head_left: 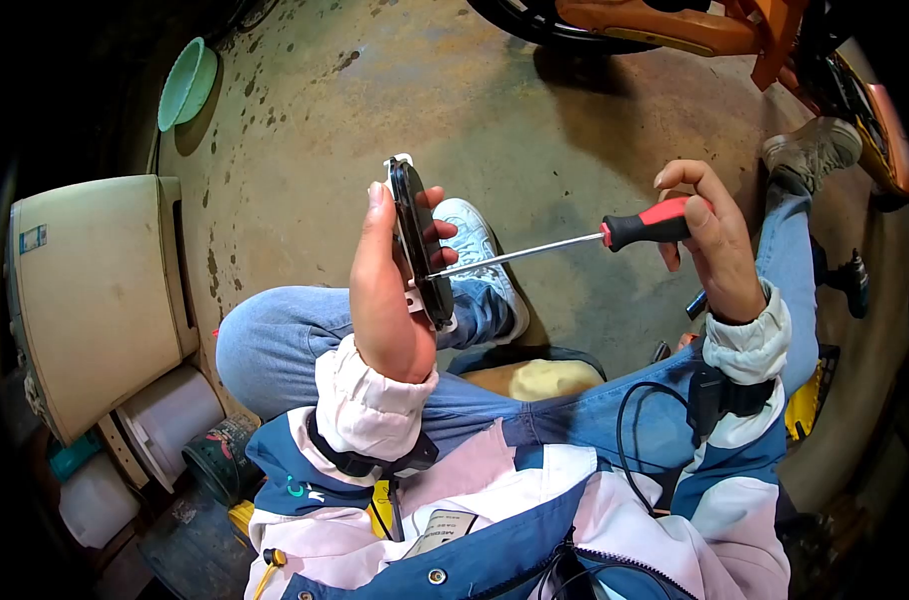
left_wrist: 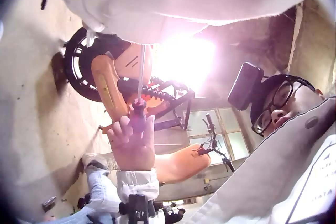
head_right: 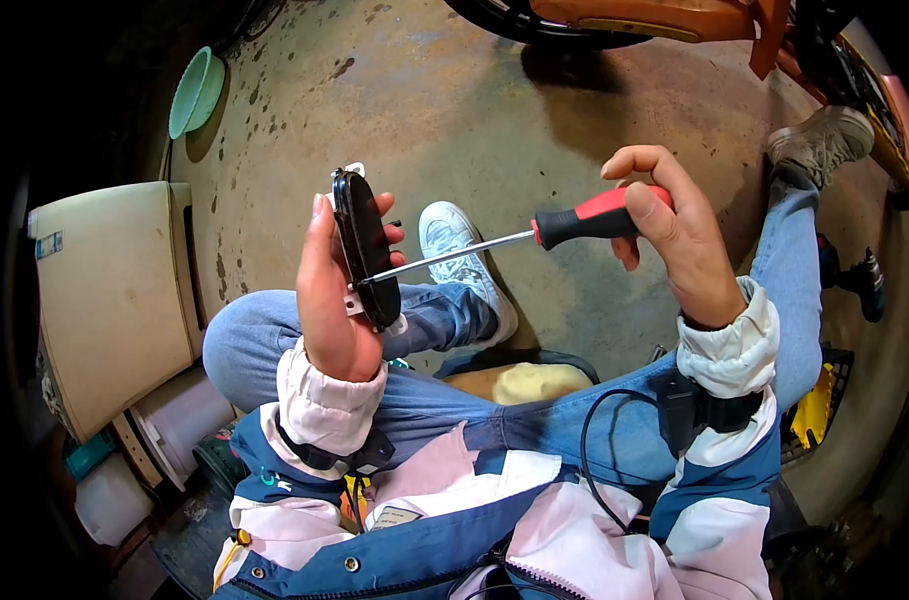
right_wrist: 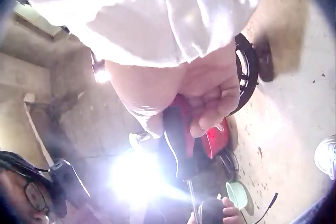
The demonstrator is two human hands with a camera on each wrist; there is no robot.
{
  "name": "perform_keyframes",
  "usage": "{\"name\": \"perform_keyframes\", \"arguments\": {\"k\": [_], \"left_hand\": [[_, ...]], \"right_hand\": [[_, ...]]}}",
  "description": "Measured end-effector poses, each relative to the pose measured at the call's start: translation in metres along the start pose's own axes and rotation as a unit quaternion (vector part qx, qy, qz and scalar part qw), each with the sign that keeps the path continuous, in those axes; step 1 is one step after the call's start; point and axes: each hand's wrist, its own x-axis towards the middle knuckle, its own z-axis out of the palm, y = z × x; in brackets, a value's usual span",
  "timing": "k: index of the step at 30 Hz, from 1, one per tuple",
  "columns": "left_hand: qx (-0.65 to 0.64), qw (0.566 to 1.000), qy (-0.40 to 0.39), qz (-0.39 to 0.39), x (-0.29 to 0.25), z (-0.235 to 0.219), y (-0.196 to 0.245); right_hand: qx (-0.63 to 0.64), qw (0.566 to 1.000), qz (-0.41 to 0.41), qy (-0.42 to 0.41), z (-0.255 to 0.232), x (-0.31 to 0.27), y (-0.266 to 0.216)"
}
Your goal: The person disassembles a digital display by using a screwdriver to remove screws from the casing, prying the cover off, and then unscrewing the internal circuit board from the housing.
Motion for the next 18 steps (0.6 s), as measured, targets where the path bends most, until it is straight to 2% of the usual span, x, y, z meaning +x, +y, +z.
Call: {"name": "perform_keyframes", "arguments": {"k": [2,3,5,7,9,10,12,13,15,18], "left_hand": [[-0.001,1.0,0.002,-0.001,0.0,0.0,0.0],[0.0,1.0,0.001,-0.001,-0.001,0.0,0.001],[0.001,1.0,0.001,0.0,-0.001,0.0,0.0],[0.001,1.0,0.003,0.005,0.0,0.0,0.0],[0.002,1.0,0.003,0.005,0.0,0.0,0.0],[0.003,1.0,0.003,0.005,0.0,0.0,0.0],[0.004,1.0,0.002,0.004,0.0,0.0,0.0],[0.005,1.0,0.002,0.003,0.0,0.0,0.0],[0.003,1.0,0.001,0.0,0.0,0.001,0.001],[0.003,1.0,0.0,-0.002,-0.002,0.002,0.002]], "right_hand": [[-0.045,0.996,-0.078,-0.011,0.0,0.001,0.003],[-0.045,0.996,-0.078,-0.011,0.002,0.002,0.005],[-0.002,0.982,-0.187,-0.014,0.013,0.005,0.007],[0.006,0.982,-0.188,0.003,0.016,0.006,0.006],[0.013,0.992,-0.124,0.026,0.012,0.008,0.01],[0.013,0.992,-0.124,0.026,0.01,0.006,0.009],[0.019,0.999,-0.031,0.011,0.005,0.004,0.004],[0.019,0.999,-0.031,0.011,0.004,0.003,0.004],[0.043,0.995,-0.084,-0.025,0.002,0.003,0.003],[0.037,0.995,-0.091,0.008,0.006,0.002,0.0]]}}
